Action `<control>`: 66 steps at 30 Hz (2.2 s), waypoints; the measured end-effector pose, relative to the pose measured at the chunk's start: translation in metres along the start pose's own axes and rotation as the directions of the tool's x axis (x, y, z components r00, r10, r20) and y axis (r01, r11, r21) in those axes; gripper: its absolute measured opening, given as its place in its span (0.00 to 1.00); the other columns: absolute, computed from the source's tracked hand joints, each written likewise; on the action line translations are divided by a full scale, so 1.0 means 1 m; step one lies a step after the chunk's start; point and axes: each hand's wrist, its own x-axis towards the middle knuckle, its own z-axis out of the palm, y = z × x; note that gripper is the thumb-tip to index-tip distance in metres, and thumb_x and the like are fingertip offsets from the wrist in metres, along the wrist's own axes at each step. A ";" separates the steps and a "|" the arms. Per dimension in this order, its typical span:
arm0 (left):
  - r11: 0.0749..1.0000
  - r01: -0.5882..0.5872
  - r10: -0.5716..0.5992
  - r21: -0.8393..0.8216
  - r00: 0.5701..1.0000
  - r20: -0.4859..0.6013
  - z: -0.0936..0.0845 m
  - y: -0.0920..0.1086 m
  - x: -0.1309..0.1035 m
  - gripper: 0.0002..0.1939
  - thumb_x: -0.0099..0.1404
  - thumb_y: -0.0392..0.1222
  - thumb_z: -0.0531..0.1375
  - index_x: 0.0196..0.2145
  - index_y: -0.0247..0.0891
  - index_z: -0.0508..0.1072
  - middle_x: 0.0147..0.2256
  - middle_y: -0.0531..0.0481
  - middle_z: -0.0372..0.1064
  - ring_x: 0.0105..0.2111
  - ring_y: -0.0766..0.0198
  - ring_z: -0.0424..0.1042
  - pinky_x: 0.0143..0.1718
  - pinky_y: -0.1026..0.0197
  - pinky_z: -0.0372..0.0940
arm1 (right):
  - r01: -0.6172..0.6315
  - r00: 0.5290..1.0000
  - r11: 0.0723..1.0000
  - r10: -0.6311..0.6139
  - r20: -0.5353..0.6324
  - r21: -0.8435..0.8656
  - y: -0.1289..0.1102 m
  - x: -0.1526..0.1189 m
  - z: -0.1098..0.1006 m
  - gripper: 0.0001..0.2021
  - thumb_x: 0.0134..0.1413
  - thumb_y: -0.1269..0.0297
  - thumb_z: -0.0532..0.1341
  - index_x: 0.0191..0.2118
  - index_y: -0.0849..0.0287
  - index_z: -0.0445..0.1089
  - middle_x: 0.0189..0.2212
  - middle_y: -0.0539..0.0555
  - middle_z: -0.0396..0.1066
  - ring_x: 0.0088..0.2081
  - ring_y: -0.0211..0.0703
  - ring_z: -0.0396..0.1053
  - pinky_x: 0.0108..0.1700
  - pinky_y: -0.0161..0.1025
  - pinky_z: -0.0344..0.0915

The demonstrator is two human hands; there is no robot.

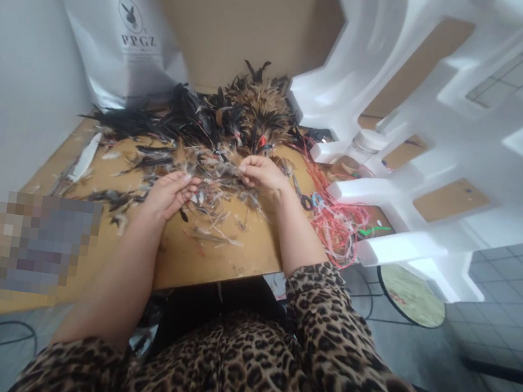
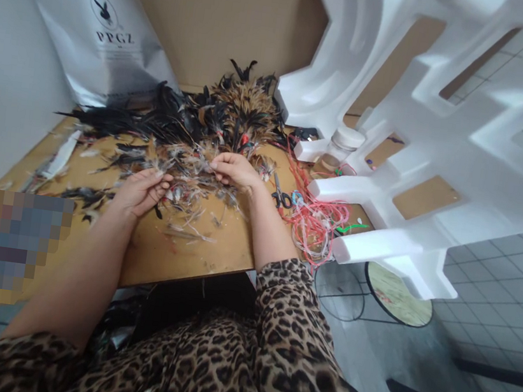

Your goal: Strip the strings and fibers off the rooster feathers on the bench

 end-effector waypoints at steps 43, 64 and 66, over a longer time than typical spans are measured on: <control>0.974 0.111 -0.123 0.196 0.991 0.053 0.006 0.000 -0.006 0.06 0.49 0.34 0.66 0.27 0.30 0.73 0.29 0.43 0.75 0.24 0.71 0.72 0.25 0.72 0.67 | 0.298 0.922 0.634 -0.384 0.043 -0.714 0.016 0.007 0.035 0.04 0.43 0.69 0.56 0.27 0.62 0.66 0.29 0.51 0.66 0.33 0.37 0.62 0.41 0.36 0.58; 0.994 0.064 -0.064 0.092 0.998 -0.011 0.015 -0.003 -0.005 0.05 0.51 0.32 0.65 0.26 0.29 0.73 0.24 0.47 0.72 0.23 0.73 0.71 0.26 0.75 0.66 | 0.293 0.898 0.744 -0.429 -0.093 -0.601 0.037 0.012 0.070 0.08 0.48 0.61 0.61 0.27 0.61 0.70 0.32 0.52 0.69 0.39 0.39 0.65 0.46 0.38 0.60; 0.991 0.076 -0.076 0.109 0.997 -0.002 0.015 -0.002 -0.005 0.06 0.51 0.33 0.66 0.27 0.29 0.73 0.24 0.46 0.73 0.23 0.72 0.71 0.24 0.75 0.65 | 0.255 0.922 0.835 -0.362 -0.138 -0.488 0.040 0.015 0.069 0.08 0.46 0.61 0.62 0.26 0.61 0.69 0.29 0.50 0.68 0.34 0.37 0.65 0.42 0.36 0.61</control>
